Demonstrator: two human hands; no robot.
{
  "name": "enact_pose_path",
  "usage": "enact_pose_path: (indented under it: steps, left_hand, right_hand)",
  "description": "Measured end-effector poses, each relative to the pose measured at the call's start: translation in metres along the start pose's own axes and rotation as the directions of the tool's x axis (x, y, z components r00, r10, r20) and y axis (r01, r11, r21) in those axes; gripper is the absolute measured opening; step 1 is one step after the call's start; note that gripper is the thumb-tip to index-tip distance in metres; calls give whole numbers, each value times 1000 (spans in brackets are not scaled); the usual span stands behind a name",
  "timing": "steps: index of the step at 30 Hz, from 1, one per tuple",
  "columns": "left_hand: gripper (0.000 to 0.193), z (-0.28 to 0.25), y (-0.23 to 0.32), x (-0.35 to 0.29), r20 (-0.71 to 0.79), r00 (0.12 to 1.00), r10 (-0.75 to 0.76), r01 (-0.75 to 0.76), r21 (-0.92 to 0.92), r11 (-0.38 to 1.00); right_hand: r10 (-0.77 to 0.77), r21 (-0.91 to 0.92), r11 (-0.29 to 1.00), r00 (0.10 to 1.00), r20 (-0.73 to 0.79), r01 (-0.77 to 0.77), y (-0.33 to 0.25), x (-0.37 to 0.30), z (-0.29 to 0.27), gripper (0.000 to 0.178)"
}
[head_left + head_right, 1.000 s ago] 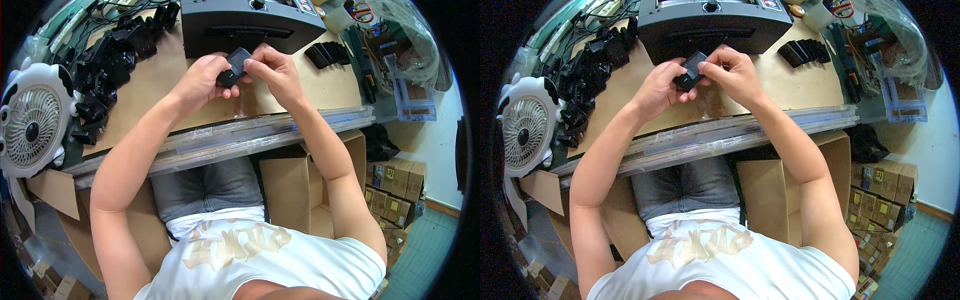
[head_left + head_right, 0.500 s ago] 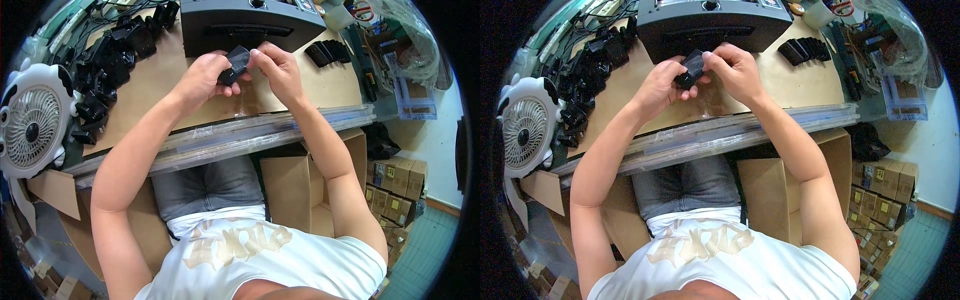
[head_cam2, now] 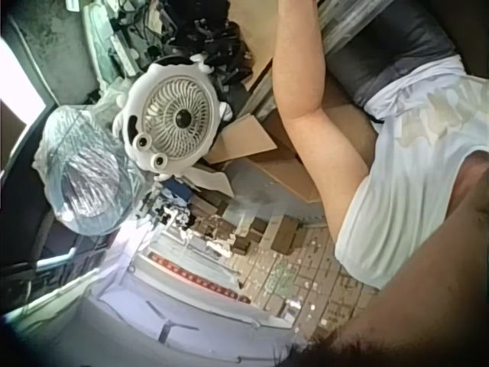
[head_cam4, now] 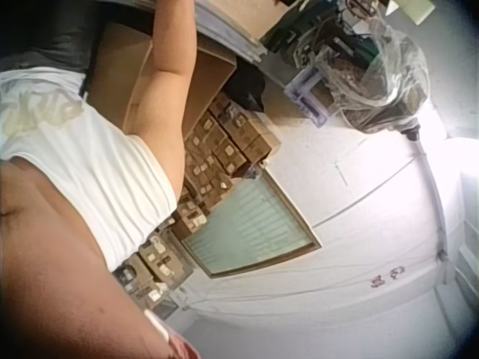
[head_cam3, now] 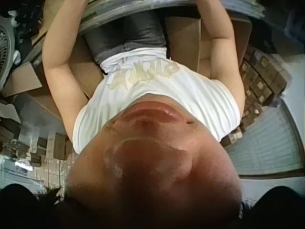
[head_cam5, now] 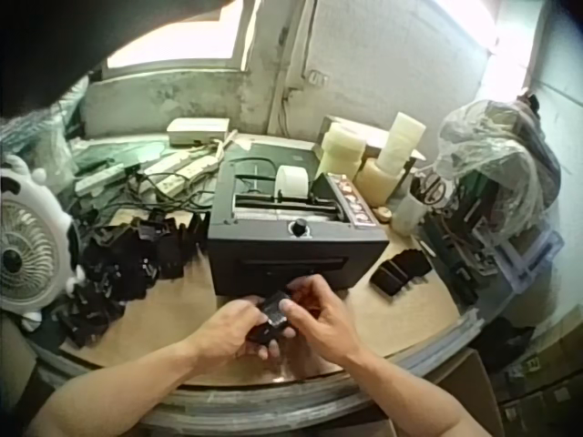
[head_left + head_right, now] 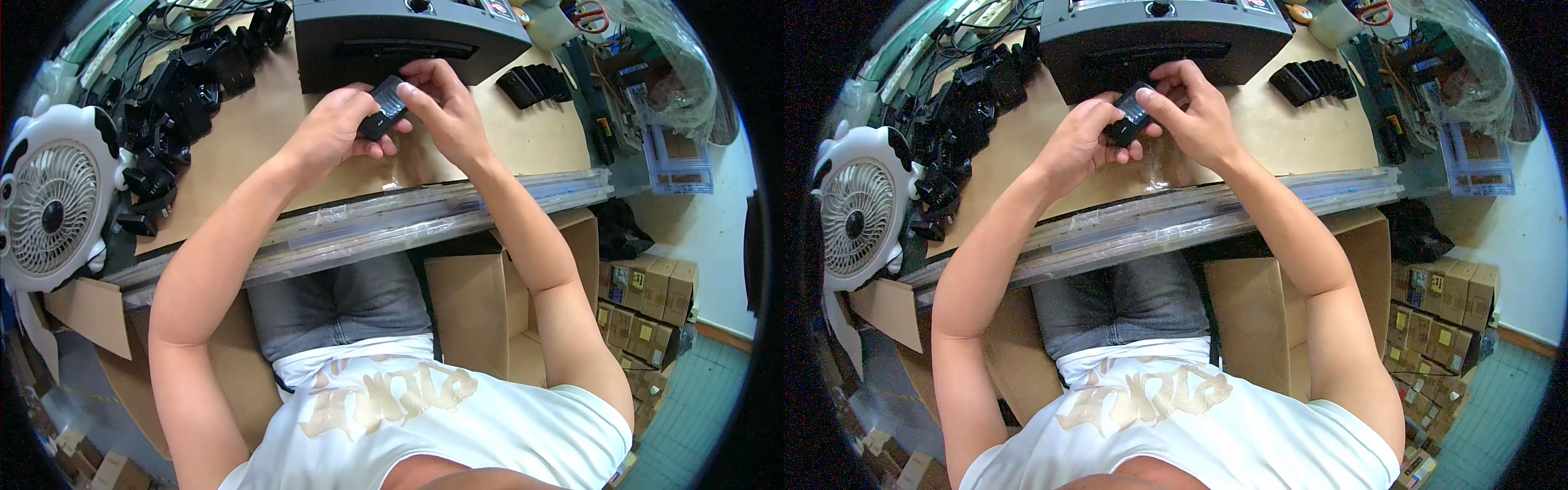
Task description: Manually inspecting and assembling small electronic parts at a workstation.
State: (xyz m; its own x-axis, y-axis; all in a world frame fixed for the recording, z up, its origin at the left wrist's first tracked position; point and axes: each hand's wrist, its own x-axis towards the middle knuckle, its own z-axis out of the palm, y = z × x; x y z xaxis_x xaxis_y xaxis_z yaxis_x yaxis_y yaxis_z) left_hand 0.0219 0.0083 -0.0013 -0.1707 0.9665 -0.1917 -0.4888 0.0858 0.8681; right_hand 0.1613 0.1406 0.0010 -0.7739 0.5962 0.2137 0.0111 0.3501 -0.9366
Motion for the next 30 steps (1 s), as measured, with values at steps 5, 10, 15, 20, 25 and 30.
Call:
enact_pose_path:
  steps: [5, 10, 15, 20, 25, 30]
  left_hand:
    - [26, 7, 3, -3, 6, 1000, 3, -3, 6, 1000]
    - [24, 7, 4, -3, 18, 1000, -15, 15, -2, 1000]
    - [25, 4, 4, -4, 69, 997, -27, 31, -59, 998]
    - [28, 4, 2, -3, 73, 997, 1, 5, -83, 997]
    - [32, 9, 2, -2, 44, 999, -17, 18, -41, 999]
    - [35, 8, 5, -2, 39, 996, -86, 88, -55, 995]
  right_hand:
    - [4, -38, 999, 997, 77, -1, 0, -2, 4, 28]
    - [-6, -145, 989, 994, 113, 22, 2, -3, 4, 30]
    - [-96, -246, 962, 991, 97, 117, -1, -4, 4, 26]
    - [-112, -195, 974, 994, 17, 113, -6, -5, 11, 24]
    - [77, 55, 996, 996, -33, -75, 1, -2, 4, 24]
    - [95, 64, 993, 995, 11, -95, 1, -3, 3, 21]
